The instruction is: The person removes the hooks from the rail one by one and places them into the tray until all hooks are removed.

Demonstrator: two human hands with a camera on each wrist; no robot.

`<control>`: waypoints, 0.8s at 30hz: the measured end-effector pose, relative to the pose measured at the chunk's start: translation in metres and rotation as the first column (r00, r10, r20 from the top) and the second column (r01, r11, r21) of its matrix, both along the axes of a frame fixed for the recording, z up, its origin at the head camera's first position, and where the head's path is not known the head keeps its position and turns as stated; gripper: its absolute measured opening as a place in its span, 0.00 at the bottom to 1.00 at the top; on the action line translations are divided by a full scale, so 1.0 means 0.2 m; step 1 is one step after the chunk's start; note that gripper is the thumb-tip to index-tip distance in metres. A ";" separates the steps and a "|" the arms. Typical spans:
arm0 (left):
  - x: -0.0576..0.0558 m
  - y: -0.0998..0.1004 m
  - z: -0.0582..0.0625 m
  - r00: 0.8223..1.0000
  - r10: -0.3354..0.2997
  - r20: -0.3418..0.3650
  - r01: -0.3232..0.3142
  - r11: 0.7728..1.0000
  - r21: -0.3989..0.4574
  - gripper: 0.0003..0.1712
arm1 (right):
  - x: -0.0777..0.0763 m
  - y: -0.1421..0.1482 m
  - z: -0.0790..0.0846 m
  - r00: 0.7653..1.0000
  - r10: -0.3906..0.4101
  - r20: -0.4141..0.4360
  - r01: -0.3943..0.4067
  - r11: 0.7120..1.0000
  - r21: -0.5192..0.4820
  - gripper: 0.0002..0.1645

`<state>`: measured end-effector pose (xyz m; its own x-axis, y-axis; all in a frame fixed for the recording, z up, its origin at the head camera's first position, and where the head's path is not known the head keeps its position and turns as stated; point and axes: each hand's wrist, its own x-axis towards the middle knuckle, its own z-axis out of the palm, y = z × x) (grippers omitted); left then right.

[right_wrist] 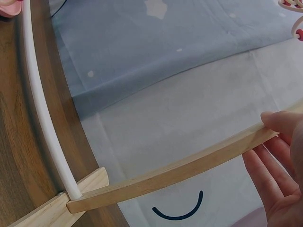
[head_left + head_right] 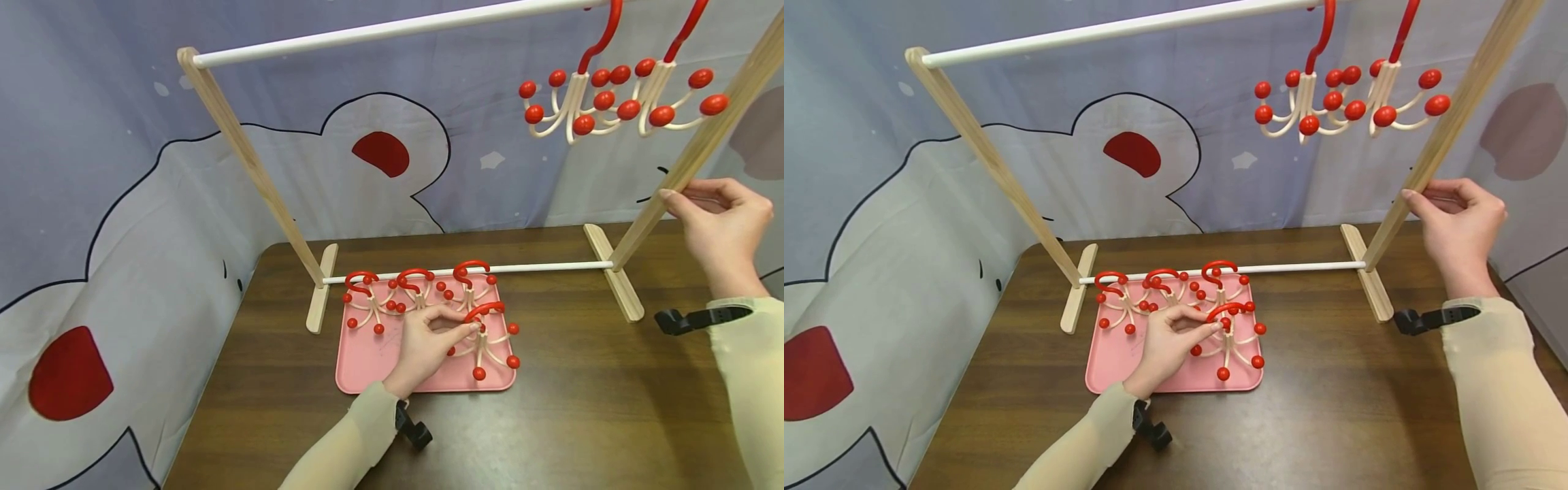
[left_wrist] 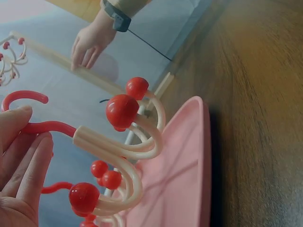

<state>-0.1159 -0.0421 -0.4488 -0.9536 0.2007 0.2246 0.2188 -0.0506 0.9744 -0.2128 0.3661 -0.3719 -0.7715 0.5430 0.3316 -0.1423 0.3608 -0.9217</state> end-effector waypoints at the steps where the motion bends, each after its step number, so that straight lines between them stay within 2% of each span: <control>1: 0.00 0.00 -0.01 1.000 -0.001 0.001 0.001 1.000 -0.007 0.09 | 0.00 0.00 0.00 1.000 0.002 -0.003 -0.002 1.000 0.002 0.17; 14: -0.02 -0.03 -0.07 0.999 0.004 0.043 -0.002 0.999 -0.038 0.08 | 0.00 0.00 0.00 1.000 -0.002 -0.001 0.002 1.000 0.001 0.17; 24: -0.03 -0.05 -0.08 0.998 -0.010 0.060 0.013 0.999 -0.049 0.08 | -0.01 0.01 -0.01 1.000 -0.007 0.000 0.007 1.000 0.005 0.17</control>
